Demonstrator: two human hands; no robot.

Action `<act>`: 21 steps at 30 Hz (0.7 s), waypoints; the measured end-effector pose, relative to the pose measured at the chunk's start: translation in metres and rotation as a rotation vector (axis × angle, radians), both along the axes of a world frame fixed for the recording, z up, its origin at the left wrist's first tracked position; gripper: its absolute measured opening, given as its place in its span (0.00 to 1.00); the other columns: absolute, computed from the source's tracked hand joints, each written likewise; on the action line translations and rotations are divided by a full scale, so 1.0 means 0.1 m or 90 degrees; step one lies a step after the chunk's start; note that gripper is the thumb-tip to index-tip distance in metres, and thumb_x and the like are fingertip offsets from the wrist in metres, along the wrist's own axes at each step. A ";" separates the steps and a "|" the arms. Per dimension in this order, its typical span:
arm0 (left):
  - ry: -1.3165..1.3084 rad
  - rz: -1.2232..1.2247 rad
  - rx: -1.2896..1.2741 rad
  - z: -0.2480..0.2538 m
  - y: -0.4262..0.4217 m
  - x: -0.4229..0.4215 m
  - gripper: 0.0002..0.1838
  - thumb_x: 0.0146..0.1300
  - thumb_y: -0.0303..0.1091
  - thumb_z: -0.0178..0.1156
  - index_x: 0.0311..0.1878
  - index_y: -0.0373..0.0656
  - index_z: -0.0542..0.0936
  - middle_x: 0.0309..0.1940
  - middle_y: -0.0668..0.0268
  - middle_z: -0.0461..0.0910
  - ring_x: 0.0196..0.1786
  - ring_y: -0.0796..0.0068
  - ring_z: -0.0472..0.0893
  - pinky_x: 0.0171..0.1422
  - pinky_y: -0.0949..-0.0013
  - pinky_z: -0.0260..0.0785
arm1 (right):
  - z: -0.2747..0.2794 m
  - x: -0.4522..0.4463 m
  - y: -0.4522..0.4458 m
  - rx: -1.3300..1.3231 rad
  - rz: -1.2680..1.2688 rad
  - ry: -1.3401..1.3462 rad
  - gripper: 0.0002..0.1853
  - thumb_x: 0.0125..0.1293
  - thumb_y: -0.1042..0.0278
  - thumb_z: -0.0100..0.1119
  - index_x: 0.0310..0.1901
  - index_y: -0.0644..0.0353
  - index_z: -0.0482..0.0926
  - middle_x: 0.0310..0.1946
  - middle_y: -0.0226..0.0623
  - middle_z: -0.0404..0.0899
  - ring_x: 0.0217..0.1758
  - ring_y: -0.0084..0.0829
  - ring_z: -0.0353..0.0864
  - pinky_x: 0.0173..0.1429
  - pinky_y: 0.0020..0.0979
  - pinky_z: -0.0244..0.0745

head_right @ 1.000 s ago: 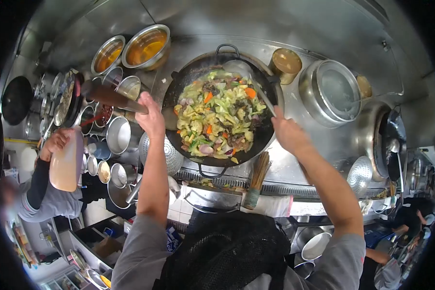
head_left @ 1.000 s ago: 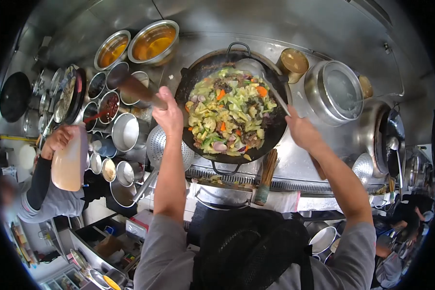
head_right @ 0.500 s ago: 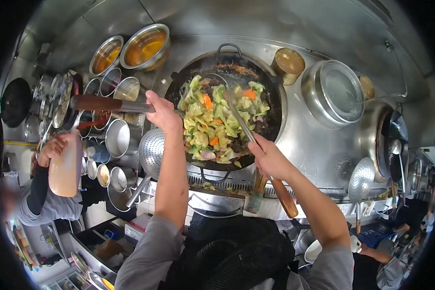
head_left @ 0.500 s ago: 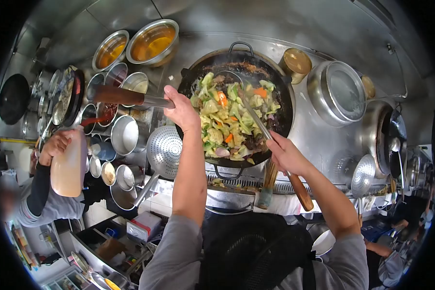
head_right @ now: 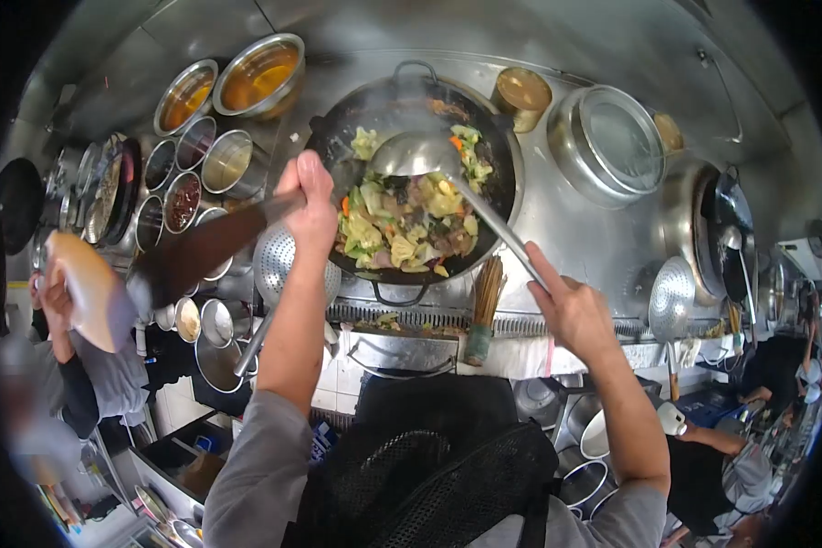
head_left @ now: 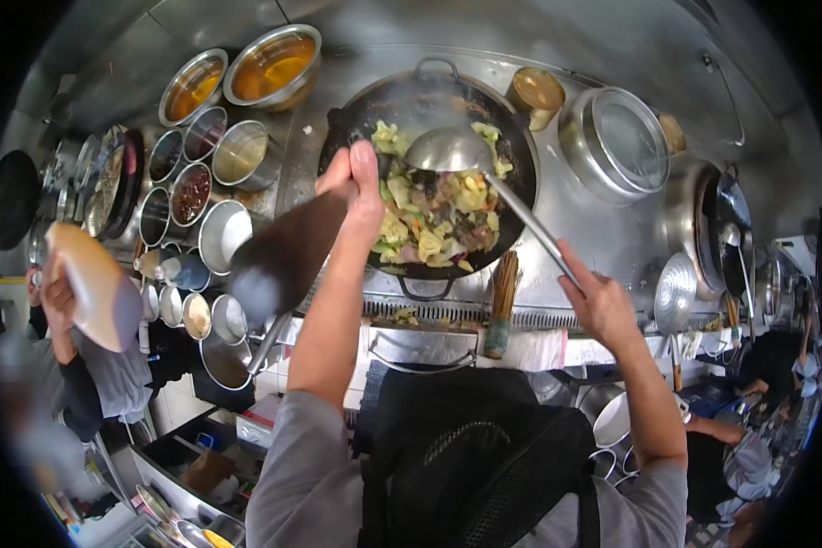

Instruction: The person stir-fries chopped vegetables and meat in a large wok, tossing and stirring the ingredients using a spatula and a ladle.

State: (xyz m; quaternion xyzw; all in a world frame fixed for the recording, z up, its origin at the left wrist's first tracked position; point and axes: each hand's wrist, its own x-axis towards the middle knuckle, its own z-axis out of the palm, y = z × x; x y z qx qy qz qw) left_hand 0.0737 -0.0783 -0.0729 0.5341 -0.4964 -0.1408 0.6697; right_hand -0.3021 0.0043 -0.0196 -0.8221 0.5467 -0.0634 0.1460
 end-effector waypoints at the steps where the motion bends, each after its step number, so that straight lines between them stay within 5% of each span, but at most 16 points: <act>1: -0.054 0.001 0.096 -0.09 -0.05 0.11 0.22 0.84 0.44 0.55 0.32 0.41 0.73 0.25 0.78 0.66 0.28 0.88 0.62 0.31 0.75 0.52 | 0.07 -0.08 0.06 -0.009 -0.004 0.015 0.33 0.75 0.58 0.64 0.80 0.33 0.67 0.35 0.51 0.88 0.32 0.58 0.87 0.39 0.55 0.83; 4: -0.114 -0.025 -0.049 -0.22 -0.37 0.07 0.24 0.82 0.44 0.60 0.28 0.39 0.71 0.22 0.75 0.64 0.27 0.82 0.64 0.33 0.68 0.59 | 0.43 -0.31 0.18 -0.043 0.005 0.067 0.34 0.74 0.61 0.66 0.79 0.30 0.68 0.34 0.50 0.88 0.31 0.56 0.87 0.40 0.54 0.84; 10: -0.007 -0.091 0.103 -0.30 -0.59 0.04 0.26 0.78 0.47 0.64 0.27 0.37 0.73 0.21 0.72 0.67 0.29 0.78 0.65 0.35 0.65 0.62 | 1.07 -0.52 0.29 0.051 0.081 0.195 0.33 0.73 0.62 0.65 0.78 0.34 0.71 0.29 0.48 0.86 0.29 0.52 0.87 0.37 0.51 0.83; 13: 0.011 -0.101 0.134 -0.31 -0.66 0.02 0.25 0.79 0.45 0.63 0.26 0.40 0.72 0.21 0.76 0.67 0.27 0.83 0.64 0.32 0.69 0.58 | 0.32 -0.42 0.31 0.073 0.109 0.317 0.34 0.75 0.59 0.60 0.81 0.34 0.66 0.25 0.45 0.84 0.25 0.49 0.86 0.32 0.51 0.82; 16: 0.056 -0.142 0.143 -0.37 -0.66 0.02 0.24 0.80 0.43 0.62 0.26 0.43 0.72 0.21 0.79 0.65 0.26 0.87 0.61 0.30 0.73 0.53 | -0.56 -0.26 0.34 0.055 0.069 0.241 0.36 0.75 0.61 0.59 0.83 0.36 0.61 0.26 0.46 0.85 0.25 0.51 0.86 0.31 0.51 0.83; 18: 0.026 -0.132 0.150 -0.34 -0.61 0.01 0.26 0.76 0.48 0.66 0.29 0.35 0.78 0.21 0.73 0.71 0.29 0.82 0.66 0.35 0.68 0.64 | -0.97 -0.10 0.33 0.044 0.054 0.205 0.36 0.76 0.61 0.58 0.83 0.37 0.60 0.26 0.46 0.84 0.25 0.52 0.86 0.32 0.52 0.84; 21: -0.011 -0.141 0.090 -0.24 -0.47 -0.16 0.23 0.79 0.43 0.63 0.27 0.40 0.72 0.21 0.76 0.66 0.28 0.85 0.63 0.33 0.71 0.58 | -1.32 0.15 0.29 0.051 0.014 0.105 0.37 0.76 0.61 0.57 0.84 0.38 0.58 0.27 0.48 0.85 0.27 0.53 0.88 0.33 0.53 0.84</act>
